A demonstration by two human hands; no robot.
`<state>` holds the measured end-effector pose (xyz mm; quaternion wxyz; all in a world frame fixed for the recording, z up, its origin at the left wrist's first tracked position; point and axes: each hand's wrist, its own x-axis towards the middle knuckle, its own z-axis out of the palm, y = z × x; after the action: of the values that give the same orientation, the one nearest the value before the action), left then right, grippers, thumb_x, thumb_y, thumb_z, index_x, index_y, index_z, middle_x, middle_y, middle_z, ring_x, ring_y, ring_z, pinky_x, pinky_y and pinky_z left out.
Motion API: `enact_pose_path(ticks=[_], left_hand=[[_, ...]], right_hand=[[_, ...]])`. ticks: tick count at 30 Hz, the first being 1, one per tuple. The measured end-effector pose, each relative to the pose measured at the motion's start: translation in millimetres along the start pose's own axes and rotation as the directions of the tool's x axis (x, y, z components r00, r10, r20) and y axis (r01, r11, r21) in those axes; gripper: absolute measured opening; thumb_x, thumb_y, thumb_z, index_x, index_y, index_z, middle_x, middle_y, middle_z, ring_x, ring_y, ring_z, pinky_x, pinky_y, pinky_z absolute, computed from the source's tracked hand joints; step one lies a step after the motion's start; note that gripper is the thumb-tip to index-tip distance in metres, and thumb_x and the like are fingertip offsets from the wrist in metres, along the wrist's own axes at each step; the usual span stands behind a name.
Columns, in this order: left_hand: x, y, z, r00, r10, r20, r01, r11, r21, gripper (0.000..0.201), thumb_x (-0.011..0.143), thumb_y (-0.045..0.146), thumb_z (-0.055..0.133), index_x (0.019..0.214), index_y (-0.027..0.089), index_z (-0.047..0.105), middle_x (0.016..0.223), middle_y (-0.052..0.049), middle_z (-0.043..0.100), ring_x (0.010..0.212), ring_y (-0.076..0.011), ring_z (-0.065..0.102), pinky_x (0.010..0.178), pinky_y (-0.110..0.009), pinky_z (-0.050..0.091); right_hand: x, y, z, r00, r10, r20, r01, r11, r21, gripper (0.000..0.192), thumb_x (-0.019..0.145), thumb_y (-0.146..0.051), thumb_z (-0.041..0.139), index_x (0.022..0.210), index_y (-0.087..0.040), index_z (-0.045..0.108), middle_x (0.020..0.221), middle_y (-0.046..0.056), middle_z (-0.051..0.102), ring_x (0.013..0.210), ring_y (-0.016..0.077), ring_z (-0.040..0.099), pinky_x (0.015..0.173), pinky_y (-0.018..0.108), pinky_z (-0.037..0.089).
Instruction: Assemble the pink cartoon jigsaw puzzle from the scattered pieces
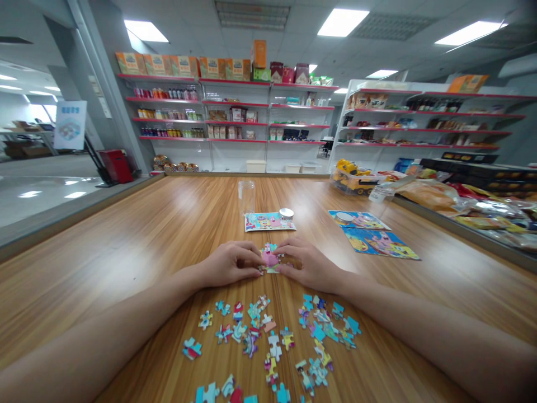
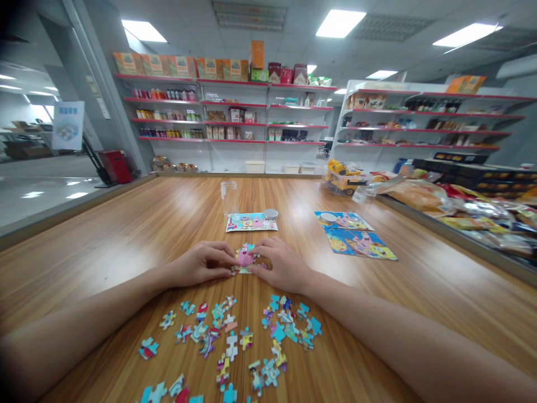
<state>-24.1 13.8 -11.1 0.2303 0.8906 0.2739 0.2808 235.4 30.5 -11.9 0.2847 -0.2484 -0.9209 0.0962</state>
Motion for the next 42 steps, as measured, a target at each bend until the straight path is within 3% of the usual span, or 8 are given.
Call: enact_pose_path(ticks=[4,13,19,24,37,42], left_hand=[[2.0,2.6,0.8,0.998,-0.046,-0.039,0.047,0.999,0.021,0.020,0.086,0.029,0.069,0.103,0.017,0.071,0.091,-0.004,0.068,0.065,-0.0107,0.052,0.058,-0.021,0.040],[2.4,1.7,4.5,0.990,0.014,-0.139,0.001,0.994,0.111,0.018,0.093,0.027,0.059,0.087,0.013,0.069,0.085,-0.006,0.068,0.066,-0.0119,0.056,0.059,-0.022,0.042],[0.3,-2.9,8.7,0.987,0.145,-0.069,-0.129,0.971,0.199,0.014,0.093,0.023,0.059,0.087,0.016,0.070,0.096,-0.006,0.067,0.086,-0.0159,0.064,0.077,-0.025,0.050],[0.2,-2.8,7.9,0.984,0.169,-0.053,-0.156,0.969,0.191,0.014,0.092,0.020,0.060,0.099,0.018,0.072,0.099,-0.005,0.068,0.089,-0.0161,0.065,0.079,-0.025,0.051],[-0.4,-0.1,8.8,0.980,0.194,-0.040,-0.179,0.953,0.244,0.015,0.093,0.021,0.059,0.096,0.018,0.074,0.093,-0.006,0.067,0.081,-0.0152,0.064,0.073,-0.024,0.050],[-0.3,-1.7,7.4,0.970,0.239,-0.042,-0.219,0.937,0.274,0.012,0.092,0.019,0.061,0.096,0.019,0.072,0.104,-0.005,0.069,0.091,-0.0159,0.065,0.082,-0.026,0.050]], right_hand=[[0.2,-0.2,-0.1,1.000,0.005,0.011,-0.005,1.000,0.006,0.022,0.089,-0.024,0.067,0.110,-0.018,0.067,0.106,0.009,0.065,0.100,0.0236,0.057,0.089,0.040,0.047],[1.3,-2.6,-0.6,1.000,0.009,0.017,-0.009,1.000,0.029,0.021,0.091,-0.026,0.066,0.111,-0.021,0.069,0.105,0.008,0.064,0.099,0.0222,0.058,0.089,0.038,0.047],[0.7,-2.8,-0.7,0.999,0.020,0.042,-0.021,1.000,0.023,0.018,0.090,-0.022,0.067,0.107,-0.025,0.072,0.105,0.006,0.062,0.100,0.0217,0.057,0.089,0.037,0.046],[1.0,-1.8,0.6,0.999,0.028,0.034,-0.029,0.999,0.032,0.020,0.090,-0.022,0.067,0.109,-0.026,0.073,0.104,0.007,0.062,0.099,0.0218,0.057,0.089,0.038,0.046],[0.4,-0.4,1.9,0.999,0.026,0.019,-0.027,0.999,0.026,0.018,0.090,-0.025,0.068,0.107,-0.024,0.073,0.103,0.007,0.061,0.098,0.0217,0.057,0.089,0.038,0.046],[0.3,-0.1,1.8,1.000,0.020,0.016,-0.020,0.999,0.027,0.019,0.090,-0.024,0.067,0.108,-0.024,0.073,0.103,0.007,0.061,0.098,0.0215,0.057,0.089,0.037,0.046]])
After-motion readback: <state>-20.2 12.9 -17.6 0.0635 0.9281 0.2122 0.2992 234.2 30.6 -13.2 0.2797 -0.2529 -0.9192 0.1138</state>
